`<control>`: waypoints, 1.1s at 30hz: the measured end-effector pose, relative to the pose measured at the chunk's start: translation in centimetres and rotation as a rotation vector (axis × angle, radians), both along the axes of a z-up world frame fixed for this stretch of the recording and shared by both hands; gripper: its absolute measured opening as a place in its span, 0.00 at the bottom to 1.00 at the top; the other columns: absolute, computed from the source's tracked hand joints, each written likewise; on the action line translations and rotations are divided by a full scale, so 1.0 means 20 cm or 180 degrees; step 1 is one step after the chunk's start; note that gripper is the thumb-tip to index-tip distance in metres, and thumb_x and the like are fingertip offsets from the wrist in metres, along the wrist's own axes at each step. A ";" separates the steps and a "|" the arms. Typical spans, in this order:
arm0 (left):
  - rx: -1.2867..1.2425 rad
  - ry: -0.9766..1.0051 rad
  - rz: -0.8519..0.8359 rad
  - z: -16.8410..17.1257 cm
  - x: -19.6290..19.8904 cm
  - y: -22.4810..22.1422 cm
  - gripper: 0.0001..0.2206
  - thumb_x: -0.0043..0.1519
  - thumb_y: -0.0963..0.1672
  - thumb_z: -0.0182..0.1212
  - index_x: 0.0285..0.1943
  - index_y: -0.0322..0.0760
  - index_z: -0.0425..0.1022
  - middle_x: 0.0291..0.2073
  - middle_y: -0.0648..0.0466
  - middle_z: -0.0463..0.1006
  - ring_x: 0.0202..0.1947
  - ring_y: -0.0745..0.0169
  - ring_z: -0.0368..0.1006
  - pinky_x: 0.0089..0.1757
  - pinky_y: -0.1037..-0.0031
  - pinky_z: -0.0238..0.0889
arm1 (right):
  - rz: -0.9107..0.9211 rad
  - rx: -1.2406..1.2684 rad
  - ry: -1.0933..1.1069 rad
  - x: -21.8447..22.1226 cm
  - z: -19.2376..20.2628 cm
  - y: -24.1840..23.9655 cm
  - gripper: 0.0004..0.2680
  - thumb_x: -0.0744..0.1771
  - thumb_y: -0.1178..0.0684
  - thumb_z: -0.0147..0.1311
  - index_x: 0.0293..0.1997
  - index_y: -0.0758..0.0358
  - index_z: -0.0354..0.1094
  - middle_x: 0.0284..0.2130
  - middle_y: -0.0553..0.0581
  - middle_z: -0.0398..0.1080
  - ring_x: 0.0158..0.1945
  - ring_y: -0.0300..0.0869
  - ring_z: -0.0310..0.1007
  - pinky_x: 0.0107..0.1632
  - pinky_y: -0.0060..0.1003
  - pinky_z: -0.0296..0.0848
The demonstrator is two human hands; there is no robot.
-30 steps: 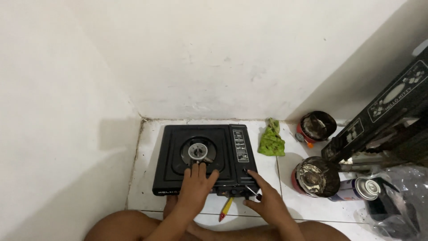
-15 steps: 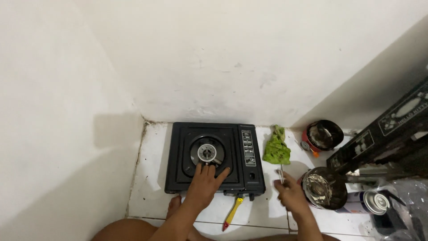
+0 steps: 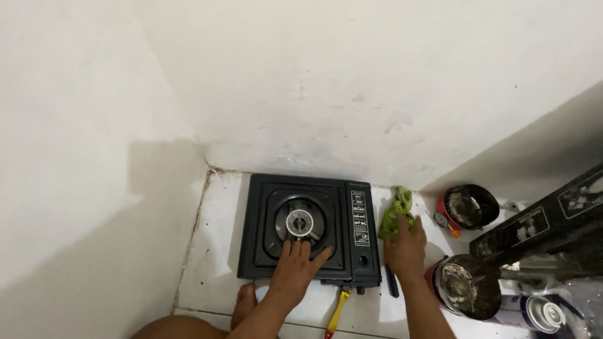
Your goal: Cleaning the components of a portable gas stove using a brush and a cloth
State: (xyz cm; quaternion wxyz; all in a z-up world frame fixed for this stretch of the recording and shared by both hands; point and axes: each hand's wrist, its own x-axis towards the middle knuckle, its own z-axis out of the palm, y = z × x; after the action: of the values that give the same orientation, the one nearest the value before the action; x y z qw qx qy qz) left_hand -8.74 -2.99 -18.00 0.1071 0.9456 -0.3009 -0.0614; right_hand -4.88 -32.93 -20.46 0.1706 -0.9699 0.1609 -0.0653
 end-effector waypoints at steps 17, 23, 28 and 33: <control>-0.0510 0.0864 0.0301 0.16 0.14 0.02 0.48 0.53 0.52 0.75 0.81 0.46 0.47 0.52 0.40 0.67 0.53 0.43 0.59 0.59 0.53 0.40 | -0.1226 0.4298 -0.0284 -0.08 0.40 -0.06 0.16 0.70 0.57 0.32 0.66 0.68 0.58 0.50 0.70 0.67 0.44 0.52 0.67 0.41 0.47 0.71; -0.1328 0.0089 0.0448 0.48 0.17 0.04 0.37 0.59 0.54 0.67 0.75 0.39 0.59 0.44 0.42 0.72 0.41 0.45 0.67 0.47 0.57 0.55 | -0.0926 0.5003 -0.0916 -0.35 0.71 0.15 0.19 0.72 0.49 0.31 0.69 0.70 0.54 0.60 0.69 0.64 0.51 0.52 0.62 0.47 0.52 0.63; -0.3176 0.0978 0.1645 0.80 0.14 0.14 0.24 0.64 0.42 0.56 0.72 0.48 0.67 0.37 0.57 0.82 0.27 0.70 0.72 0.31 0.76 0.66 | -0.1586 0.4722 -0.1131 -0.57 0.39 0.06 0.10 0.73 0.55 0.43 0.55 0.75 0.65 0.45 0.67 0.70 0.43 0.50 0.70 0.44 0.44 0.70; -0.6306 0.2367 0.1553 0.78 0.07 0.25 0.24 0.68 0.56 0.45 0.50 0.29 0.70 0.30 0.48 0.73 0.30 0.58 0.68 0.37 0.66 0.67 | -0.0579 0.4199 -0.1491 -0.48 1.09 0.54 0.21 0.71 0.47 0.27 0.70 0.66 0.56 0.58 0.67 0.65 0.62 0.54 0.66 0.65 0.55 0.67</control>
State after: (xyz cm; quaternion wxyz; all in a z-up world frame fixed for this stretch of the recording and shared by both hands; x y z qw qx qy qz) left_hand -7.31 2.10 -2.39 0.9165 0.3956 0.0306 -0.0510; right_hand -14.53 -22.10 1.25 0.7470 -0.6072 0.2063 -0.1752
